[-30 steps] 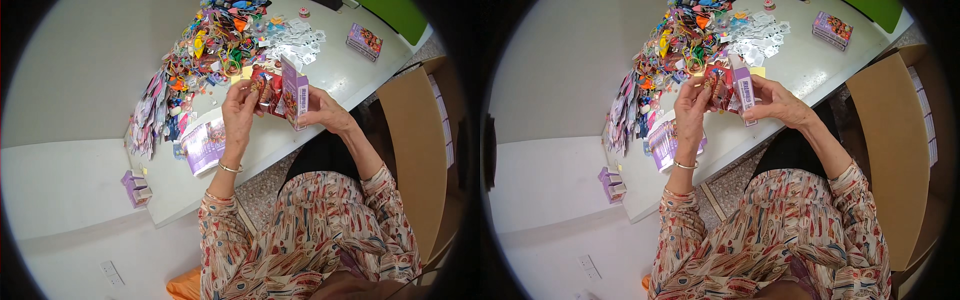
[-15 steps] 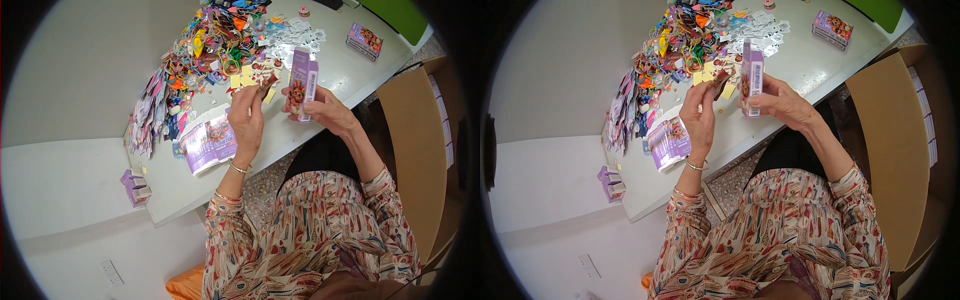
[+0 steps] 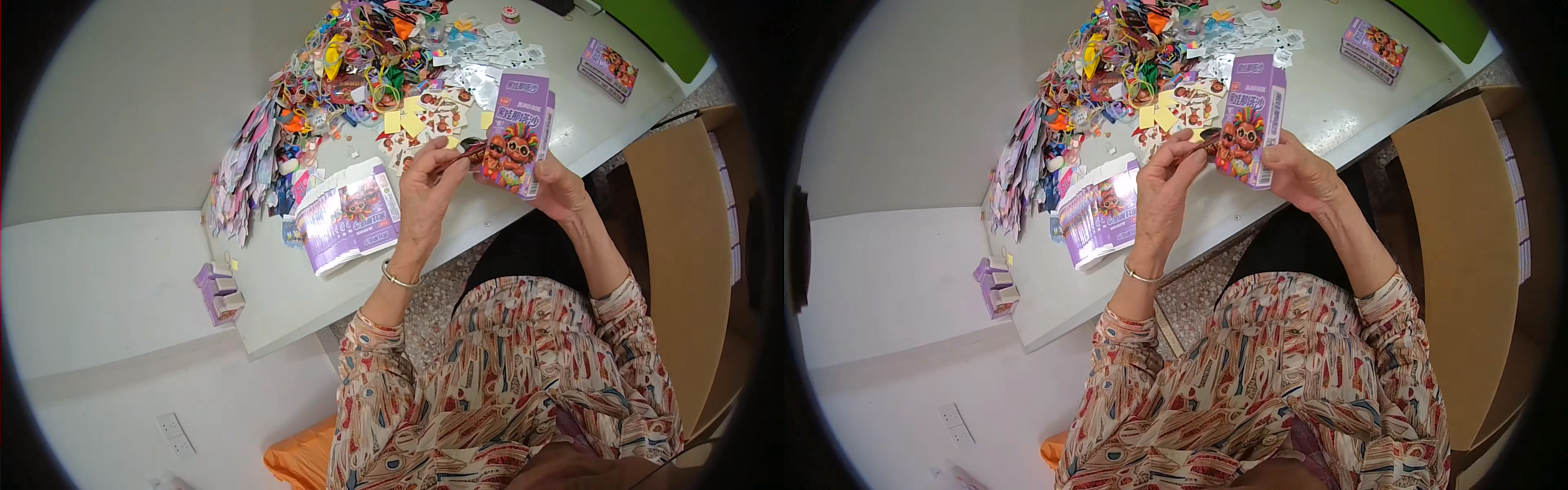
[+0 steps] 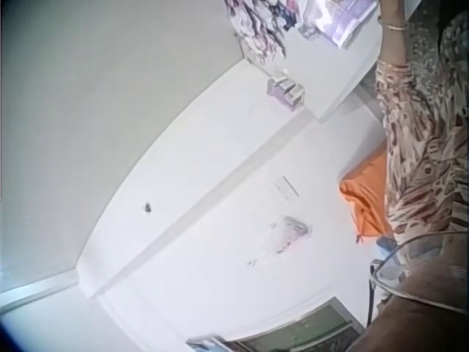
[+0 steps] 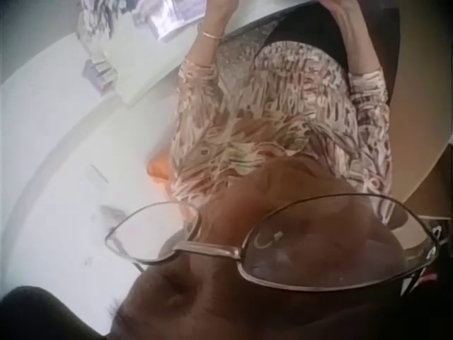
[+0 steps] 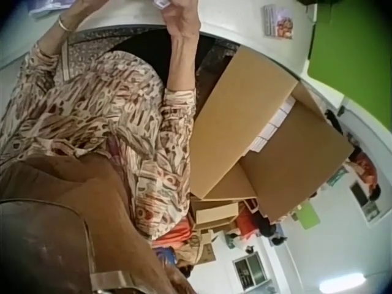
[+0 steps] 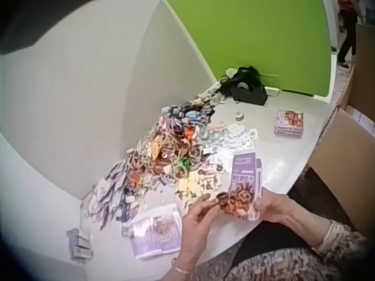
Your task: Sorting small toy parts and placing them into purple cardboard boxes.
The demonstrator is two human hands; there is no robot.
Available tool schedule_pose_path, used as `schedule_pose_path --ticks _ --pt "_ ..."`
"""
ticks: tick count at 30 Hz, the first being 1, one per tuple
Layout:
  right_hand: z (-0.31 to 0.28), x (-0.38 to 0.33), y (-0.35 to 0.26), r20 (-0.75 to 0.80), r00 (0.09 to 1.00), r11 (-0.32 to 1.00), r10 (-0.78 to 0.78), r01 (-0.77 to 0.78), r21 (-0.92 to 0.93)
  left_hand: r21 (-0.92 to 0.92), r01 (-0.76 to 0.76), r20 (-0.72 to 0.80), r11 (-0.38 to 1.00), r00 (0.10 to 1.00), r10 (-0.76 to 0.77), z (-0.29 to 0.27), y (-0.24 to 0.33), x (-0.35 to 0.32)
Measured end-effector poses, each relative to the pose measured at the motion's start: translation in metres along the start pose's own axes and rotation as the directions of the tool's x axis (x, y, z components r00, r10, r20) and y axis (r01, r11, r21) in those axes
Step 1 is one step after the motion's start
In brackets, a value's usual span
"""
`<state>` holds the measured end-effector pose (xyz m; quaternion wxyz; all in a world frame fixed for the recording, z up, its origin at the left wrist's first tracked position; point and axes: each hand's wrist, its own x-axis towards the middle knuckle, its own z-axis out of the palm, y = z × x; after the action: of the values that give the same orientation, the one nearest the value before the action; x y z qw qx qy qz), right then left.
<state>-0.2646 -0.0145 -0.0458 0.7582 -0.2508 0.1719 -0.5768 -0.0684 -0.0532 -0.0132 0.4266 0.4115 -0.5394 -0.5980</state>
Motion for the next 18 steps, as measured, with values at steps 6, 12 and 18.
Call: schedule_pose_path --ticks 6,12,18 --pt "0.009 -0.002 -0.006 0.059 0.998 1.000 -0.008 0.007 0.013 -0.448 0.312 0.239 0.838 0.945 -0.224 -0.010 -0.002 0.003" --pt "0.003 -0.001 -0.009 0.003 1.000 0.999 0.020 -0.020 -0.032 0.142 -0.204 0.186 0.969 0.967 0.176 -0.010 -0.009 -0.002" --pt "0.002 -0.003 -0.009 -0.005 0.998 0.978 0.070 -0.070 -0.197 0.132 -0.139 0.077 0.981 0.989 0.130 -0.009 -0.004 -0.012"
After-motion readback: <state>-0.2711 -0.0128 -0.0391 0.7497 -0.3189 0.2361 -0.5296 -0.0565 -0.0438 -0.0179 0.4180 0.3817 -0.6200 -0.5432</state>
